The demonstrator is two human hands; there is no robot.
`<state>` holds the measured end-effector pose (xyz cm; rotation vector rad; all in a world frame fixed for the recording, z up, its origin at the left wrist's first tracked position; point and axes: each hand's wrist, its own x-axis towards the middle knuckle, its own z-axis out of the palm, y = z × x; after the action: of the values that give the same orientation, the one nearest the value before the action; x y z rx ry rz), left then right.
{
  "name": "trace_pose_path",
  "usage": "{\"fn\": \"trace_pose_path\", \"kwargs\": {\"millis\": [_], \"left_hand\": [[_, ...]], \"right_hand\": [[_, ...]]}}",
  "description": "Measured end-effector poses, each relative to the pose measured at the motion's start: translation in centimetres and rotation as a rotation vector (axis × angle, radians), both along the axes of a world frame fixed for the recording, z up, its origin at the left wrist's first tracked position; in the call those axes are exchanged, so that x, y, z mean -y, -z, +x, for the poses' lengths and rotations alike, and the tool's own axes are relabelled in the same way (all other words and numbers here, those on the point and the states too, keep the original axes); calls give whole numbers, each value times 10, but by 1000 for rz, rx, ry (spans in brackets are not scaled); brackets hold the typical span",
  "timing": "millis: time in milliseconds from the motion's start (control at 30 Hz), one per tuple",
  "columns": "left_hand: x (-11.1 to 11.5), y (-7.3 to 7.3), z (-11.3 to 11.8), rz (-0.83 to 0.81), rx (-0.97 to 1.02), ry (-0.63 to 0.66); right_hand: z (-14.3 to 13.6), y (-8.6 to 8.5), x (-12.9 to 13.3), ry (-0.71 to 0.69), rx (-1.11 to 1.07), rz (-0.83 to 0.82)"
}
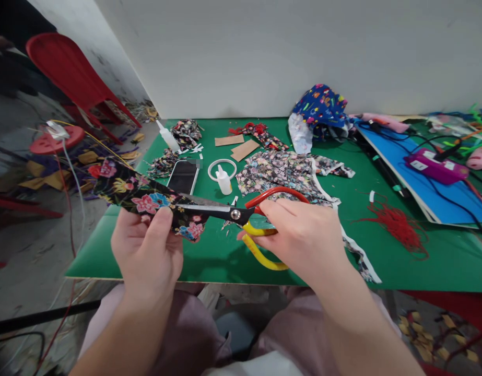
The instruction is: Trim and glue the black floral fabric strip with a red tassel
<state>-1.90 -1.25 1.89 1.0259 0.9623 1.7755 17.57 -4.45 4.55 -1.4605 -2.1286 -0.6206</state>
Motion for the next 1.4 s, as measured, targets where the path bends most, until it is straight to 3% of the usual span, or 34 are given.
{"fn": "trace_pose_path", "kwargs": {"millis": [433,600,733,933,1167,1400], "left_hand": [[0,2,-1,-17,-29,-2],[-1,2,-2,-11,-32,-24],[-2,1,-3,-26,-45,-33],[-1,-1,-3,36,-40,-75],[1,1,-1,65,-78,-88],[2,2,-2,23,-122,-67]], "right_hand": [[0,2,1,16,29,28],[-1,2,1,-48,-89,-112],[0,1,1,-16,-149,-188],[1,0,0,-44,-22,-123],[1,0,-1,-58,-46,6],[0,-1,-1,-34,-19,20]]}}
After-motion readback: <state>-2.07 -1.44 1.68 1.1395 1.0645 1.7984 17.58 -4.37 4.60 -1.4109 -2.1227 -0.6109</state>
